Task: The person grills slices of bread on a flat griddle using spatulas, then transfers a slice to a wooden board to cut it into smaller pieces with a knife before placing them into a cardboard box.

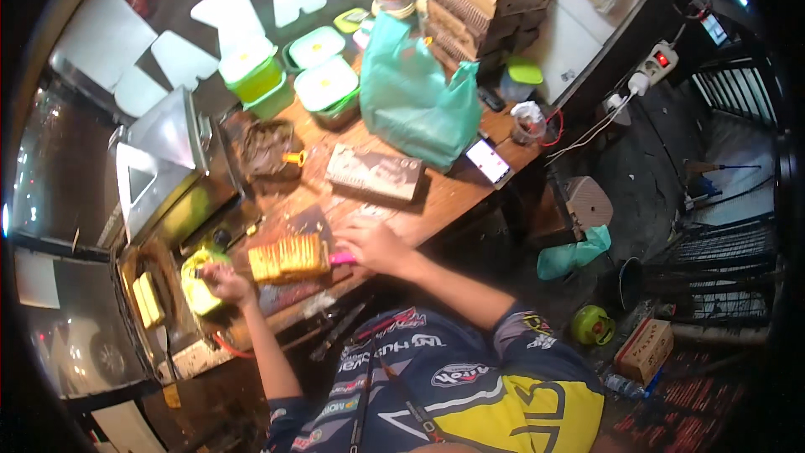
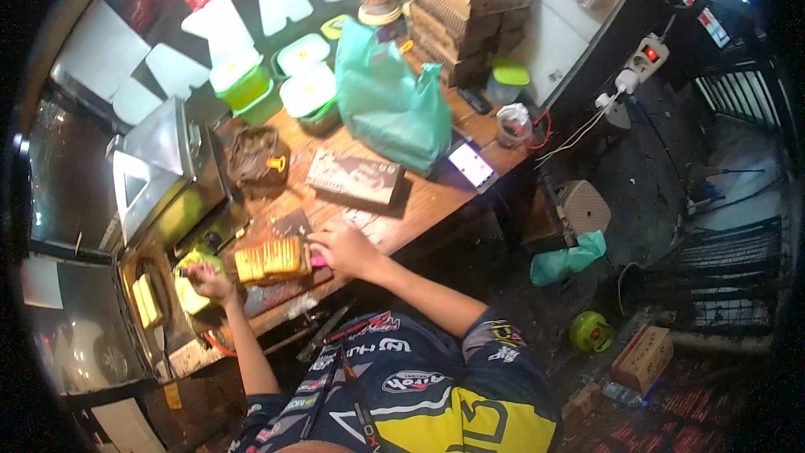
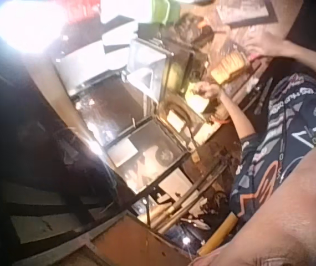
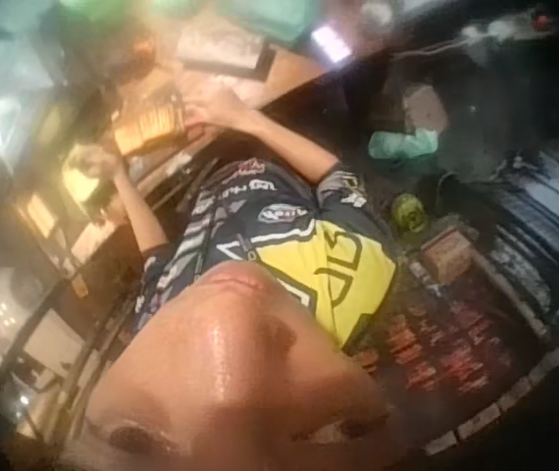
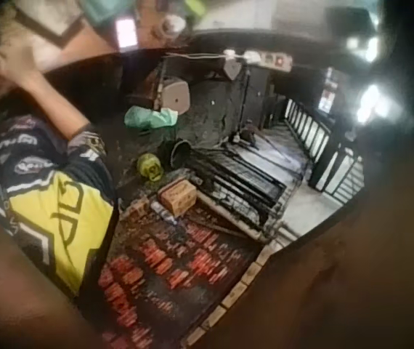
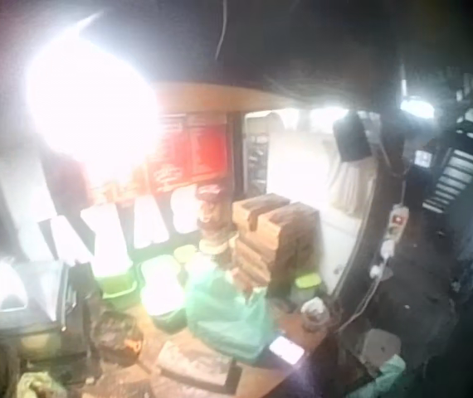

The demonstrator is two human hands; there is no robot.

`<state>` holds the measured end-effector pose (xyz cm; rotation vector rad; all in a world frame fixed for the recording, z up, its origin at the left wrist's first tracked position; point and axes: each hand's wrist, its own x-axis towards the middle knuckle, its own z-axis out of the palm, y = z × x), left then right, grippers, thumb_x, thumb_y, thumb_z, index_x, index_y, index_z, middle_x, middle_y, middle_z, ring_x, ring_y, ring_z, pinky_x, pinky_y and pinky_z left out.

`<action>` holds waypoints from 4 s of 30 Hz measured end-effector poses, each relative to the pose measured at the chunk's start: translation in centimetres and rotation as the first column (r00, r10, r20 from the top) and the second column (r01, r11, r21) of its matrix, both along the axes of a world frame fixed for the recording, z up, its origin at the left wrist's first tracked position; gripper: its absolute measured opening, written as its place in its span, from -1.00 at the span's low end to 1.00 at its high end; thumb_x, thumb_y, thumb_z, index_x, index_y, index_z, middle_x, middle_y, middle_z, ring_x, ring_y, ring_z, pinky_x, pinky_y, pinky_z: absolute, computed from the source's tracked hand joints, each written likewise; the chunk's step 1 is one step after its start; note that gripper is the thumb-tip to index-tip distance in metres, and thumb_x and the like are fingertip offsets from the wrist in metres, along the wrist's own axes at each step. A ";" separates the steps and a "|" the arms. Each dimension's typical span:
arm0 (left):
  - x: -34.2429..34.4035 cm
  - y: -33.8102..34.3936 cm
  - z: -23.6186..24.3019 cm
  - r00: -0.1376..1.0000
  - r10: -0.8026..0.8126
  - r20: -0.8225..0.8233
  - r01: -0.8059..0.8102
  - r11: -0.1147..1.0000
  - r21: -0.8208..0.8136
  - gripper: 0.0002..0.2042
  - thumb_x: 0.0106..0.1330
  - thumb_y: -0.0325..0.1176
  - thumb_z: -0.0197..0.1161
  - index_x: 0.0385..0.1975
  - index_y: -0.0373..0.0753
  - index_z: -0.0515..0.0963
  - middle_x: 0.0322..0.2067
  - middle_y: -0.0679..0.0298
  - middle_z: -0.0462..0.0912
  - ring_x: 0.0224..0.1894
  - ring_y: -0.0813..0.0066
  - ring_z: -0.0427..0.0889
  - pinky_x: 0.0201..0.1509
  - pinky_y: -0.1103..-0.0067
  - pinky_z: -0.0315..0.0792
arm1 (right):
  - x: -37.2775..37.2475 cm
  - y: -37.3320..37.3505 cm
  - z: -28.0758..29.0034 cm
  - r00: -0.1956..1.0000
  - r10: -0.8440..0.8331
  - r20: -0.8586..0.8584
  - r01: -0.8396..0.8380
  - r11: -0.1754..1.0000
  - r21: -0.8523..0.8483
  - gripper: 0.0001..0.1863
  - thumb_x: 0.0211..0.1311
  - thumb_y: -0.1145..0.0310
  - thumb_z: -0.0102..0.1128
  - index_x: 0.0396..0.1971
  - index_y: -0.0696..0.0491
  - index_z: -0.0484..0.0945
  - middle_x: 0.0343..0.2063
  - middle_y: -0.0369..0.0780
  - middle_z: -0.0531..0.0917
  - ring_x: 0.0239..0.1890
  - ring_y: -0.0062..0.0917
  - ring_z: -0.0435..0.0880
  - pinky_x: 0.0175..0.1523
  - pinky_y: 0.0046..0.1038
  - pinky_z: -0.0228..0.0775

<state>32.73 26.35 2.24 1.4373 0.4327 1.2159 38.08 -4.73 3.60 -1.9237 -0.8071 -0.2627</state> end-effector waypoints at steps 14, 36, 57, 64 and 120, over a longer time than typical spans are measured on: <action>0.5 -0.9 0.1 0.997 -0.011 -0.080 0.016 0.998 0.058 -0.61 0.44 -0.02 -0.10 -0.54 -0.18 0.23 -0.62 0.44 0.15 -0.60 0.66 0.12 -0.53 0.69 0.04 | 35.8 -33.8 21.4 0.675 -0.406 0.617 0.733 0.272 -0.623 -0.10 -0.22 0.61 0.24 0.27 -0.04 0.13 0.27 -0.15 0.21 0.27 -0.14 0.19 0.30 -0.14 0.13; -1.1 -5.3 9.6 0.990 0.141 -0.020 -0.085 0.698 0.711 -0.59 0.17 -0.14 0.35 -0.24 -0.30 0.34 -0.45 0.26 0.42 -0.47 0.49 0.39 -0.45 0.60 0.35 | 18.8 -18.2 32.6 0.925 0.206 -0.320 -0.254 0.960 -0.117 -0.25 0.06 0.34 0.25 0.27 0.11 0.13 0.16 -0.19 0.38 0.22 -0.49 0.31 0.24 -0.42 0.14; 6.1 -9.2 19.5 0.642 -0.763 -0.079 0.760 0.620 0.193 -0.31 -0.13 -0.42 0.44 0.07 -0.42 0.27 -0.12 0.11 0.51 -0.08 0.30 0.56 0.02 0.44 0.46 | 15.6 -9.1 26.3 0.849 0.499 -0.175 -0.474 0.865 0.167 -0.13 0.11 -0.19 0.17 0.18 0.25 0.26 -0.01 -0.13 0.43 0.01 -0.46 0.43 0.02 -0.50 0.30; 6.9 -10.5 19.6 0.471 -0.860 0.198 0.881 0.443 -0.167 -0.45 -0.02 -0.42 0.33 0.01 -0.41 0.32 -0.12 0.10 0.55 -0.09 0.31 0.59 0.03 0.43 0.50 | 12.6 -6.2 25.9 0.740 0.618 -0.266 -0.451 0.749 0.486 -0.40 0.39 -0.06 -0.25 0.05 0.22 0.34 -0.28 -0.12 0.55 -0.30 -0.53 0.55 -0.06 -0.49 0.37; 1.5 0.9 1.8 0.997 0.036 0.062 -0.036 0.999 -0.002 -0.77 0.44 -0.18 -0.04 -0.36 -0.20 0.27 -0.59 0.41 0.26 -0.59 0.72 0.20 -0.56 0.74 0.12 | 2.1 2.8 -6.9 0.570 0.066 -0.819 -0.466 0.847 -0.256 -0.37 0.25 -0.16 -0.02 -0.33 0.25 0.52 -0.58 -0.10 0.62 -0.57 -0.40 0.66 -0.46 -0.40 0.48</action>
